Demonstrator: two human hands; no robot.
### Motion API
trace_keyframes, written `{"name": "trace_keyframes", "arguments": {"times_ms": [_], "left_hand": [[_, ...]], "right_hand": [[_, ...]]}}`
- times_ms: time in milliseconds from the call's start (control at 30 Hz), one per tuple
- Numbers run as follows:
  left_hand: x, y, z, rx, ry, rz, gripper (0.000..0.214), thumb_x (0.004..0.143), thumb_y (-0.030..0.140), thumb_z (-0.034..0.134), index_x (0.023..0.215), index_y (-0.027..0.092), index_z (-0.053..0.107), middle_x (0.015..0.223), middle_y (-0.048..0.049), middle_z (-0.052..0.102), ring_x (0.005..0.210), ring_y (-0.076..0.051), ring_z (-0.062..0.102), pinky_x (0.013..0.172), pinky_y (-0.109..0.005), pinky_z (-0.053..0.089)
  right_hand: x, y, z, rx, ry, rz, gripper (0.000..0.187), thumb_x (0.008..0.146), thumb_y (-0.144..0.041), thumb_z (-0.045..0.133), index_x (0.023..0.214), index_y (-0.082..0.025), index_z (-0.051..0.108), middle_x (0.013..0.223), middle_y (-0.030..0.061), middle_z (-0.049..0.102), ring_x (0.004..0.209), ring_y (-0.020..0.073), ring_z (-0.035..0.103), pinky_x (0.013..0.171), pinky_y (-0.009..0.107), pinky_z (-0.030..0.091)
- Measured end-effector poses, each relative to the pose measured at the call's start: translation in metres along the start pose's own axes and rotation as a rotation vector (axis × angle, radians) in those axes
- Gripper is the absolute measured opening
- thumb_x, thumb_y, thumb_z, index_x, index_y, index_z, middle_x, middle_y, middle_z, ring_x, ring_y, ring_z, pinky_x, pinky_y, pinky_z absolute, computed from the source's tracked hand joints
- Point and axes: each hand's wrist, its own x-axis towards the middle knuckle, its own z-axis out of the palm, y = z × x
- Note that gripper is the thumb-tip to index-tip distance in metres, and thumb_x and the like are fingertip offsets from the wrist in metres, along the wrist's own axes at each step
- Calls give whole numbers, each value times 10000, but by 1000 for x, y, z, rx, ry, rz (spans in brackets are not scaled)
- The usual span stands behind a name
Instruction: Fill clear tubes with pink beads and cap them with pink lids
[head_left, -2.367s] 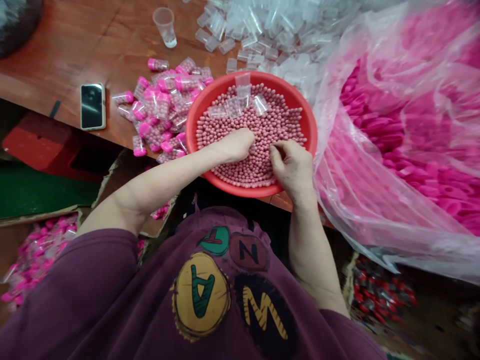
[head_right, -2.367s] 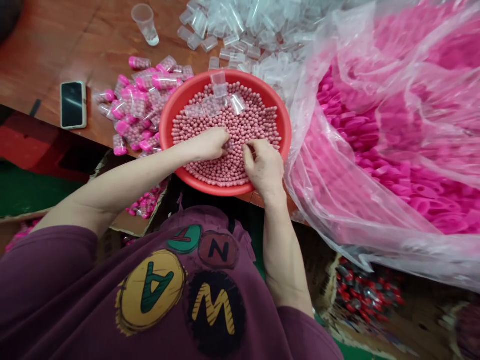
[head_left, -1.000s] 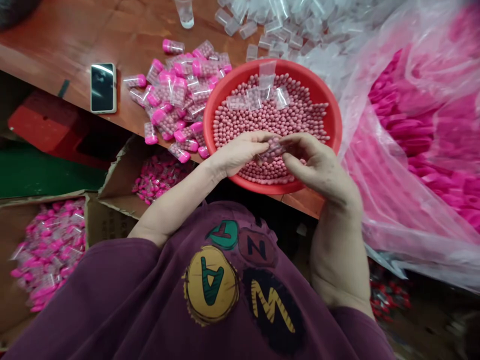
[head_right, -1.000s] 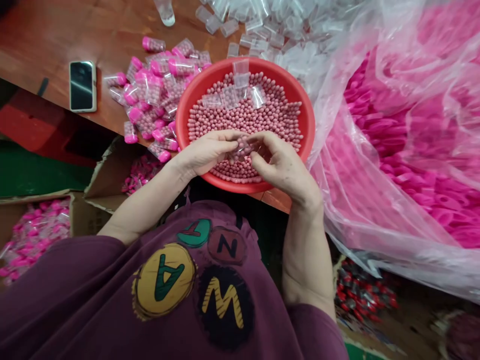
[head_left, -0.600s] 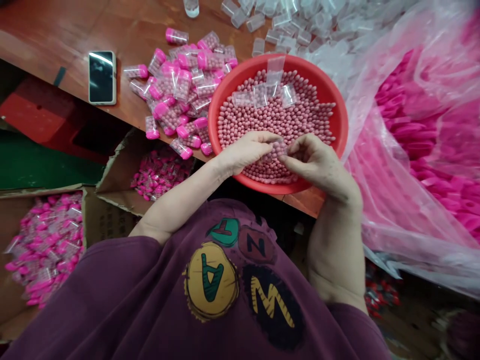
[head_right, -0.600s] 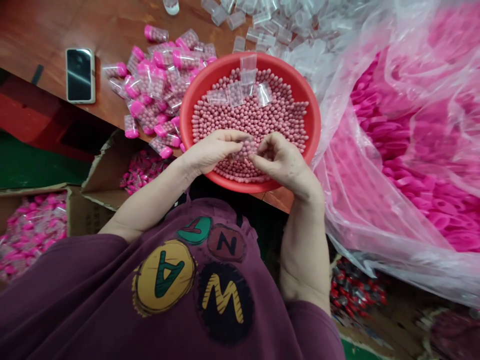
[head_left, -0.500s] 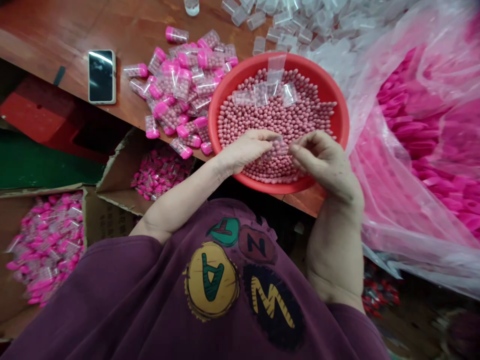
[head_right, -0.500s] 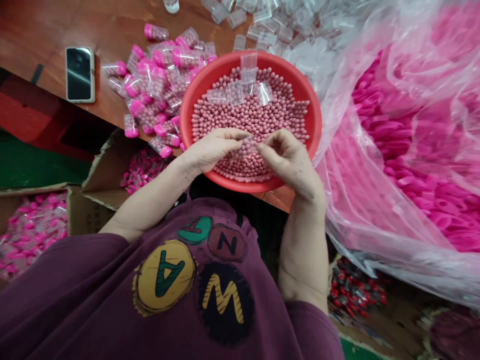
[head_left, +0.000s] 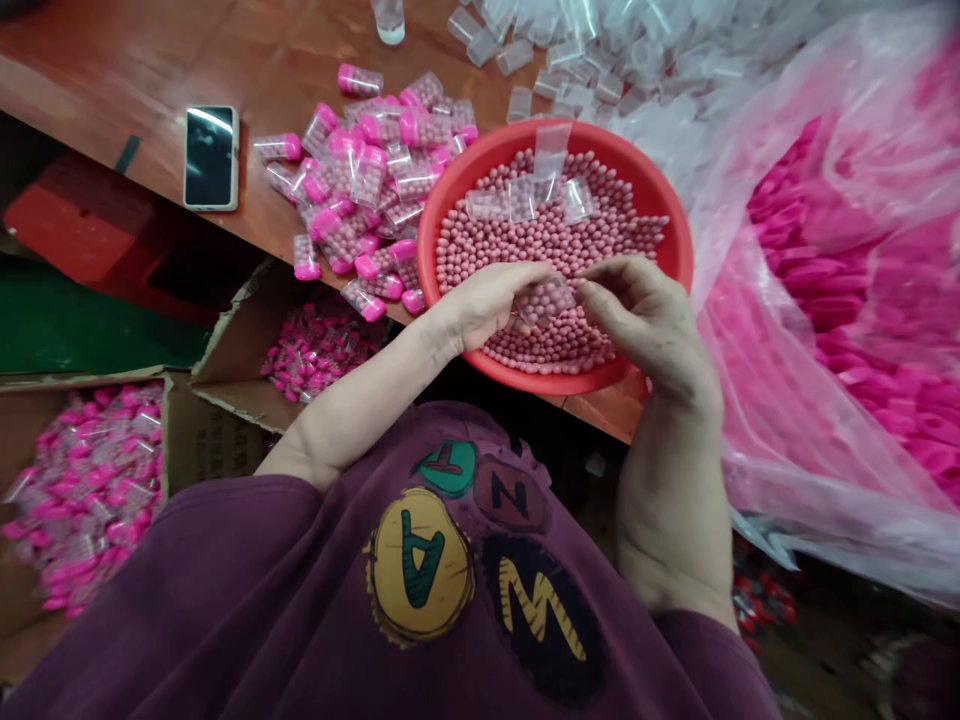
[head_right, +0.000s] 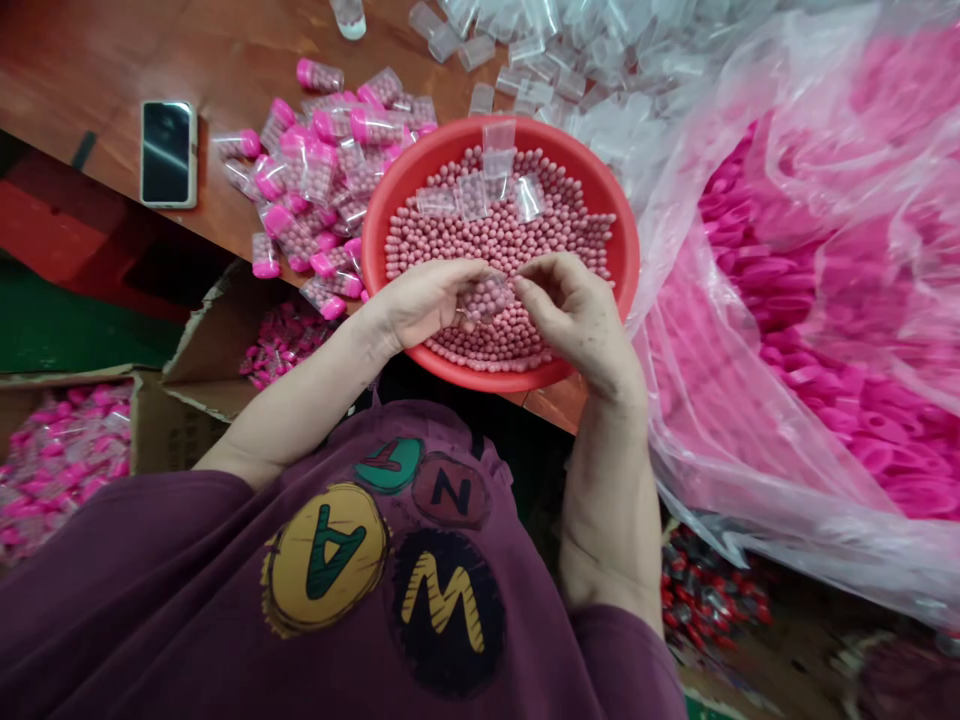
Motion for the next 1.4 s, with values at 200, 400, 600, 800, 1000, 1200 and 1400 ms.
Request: {"name": "trace_keyframes", "arguments": {"times_ms": [200,400,600,800,1000,1200,1400], "left_hand": [[-3,2,-2,-270,-24,49,225,1145,243,594,996,147,734,847,-58,766,749,-153,687,746,-295,573],[0,-8,0,-231,131,241,111,1049,186,732,940,162,726,864,-14,782,739,-112,695,681,-229,515],[6,-13,-5,-212,196,294,108,1026,269,760,980,176,729,922,-23,815,778,-127,733,692,-224,519],[-3,-17,-8,-187,175,331,128,943,282,812,1014,180,780,920,-18,825,811,-146,747,725,-242,551],[-7,-19,-10,-94,164,300,214,868,340,903,998,192,820,941,-4,821,841,-148,742,811,-258,577],[-6,-24,-15,-62,198,292,176,863,346,921,987,234,865,982,4,833,907,-150,751,808,-239,582],[-6,-27,-21,-35,178,247,86,913,317,895,982,266,906,1003,-9,836,886,-133,747,831,-195,638]], "right_hand": [[6,6,-8,-147,-224,-3,130,927,-299,705,1036,-262,767,959,25,827,831,230,737,789,386,618],[51,15,-14,-318,-78,-5,107,947,-306,671,987,-264,761,996,62,848,920,272,783,932,442,663],[114,39,14,-534,131,99,331,967,-313,688,1272,-186,709,1425,258,762,1271,444,745,1193,699,578],[92,24,27,-525,-219,-9,404,1036,-294,719,1412,-148,737,1471,217,748,1378,377,701,1291,541,536],[46,45,-73,-578,215,254,439,1117,-335,576,1494,-188,747,1494,150,780,1282,277,752,1160,385,590],[-30,84,-170,-865,254,891,433,1068,-341,636,1295,-28,830,1357,341,801,1335,461,737,1158,542,551],[-61,116,-207,-1011,320,1025,1142,953,-689,830,1789,-28,423,1863,396,320,1721,559,329,1378,731,271]]}}
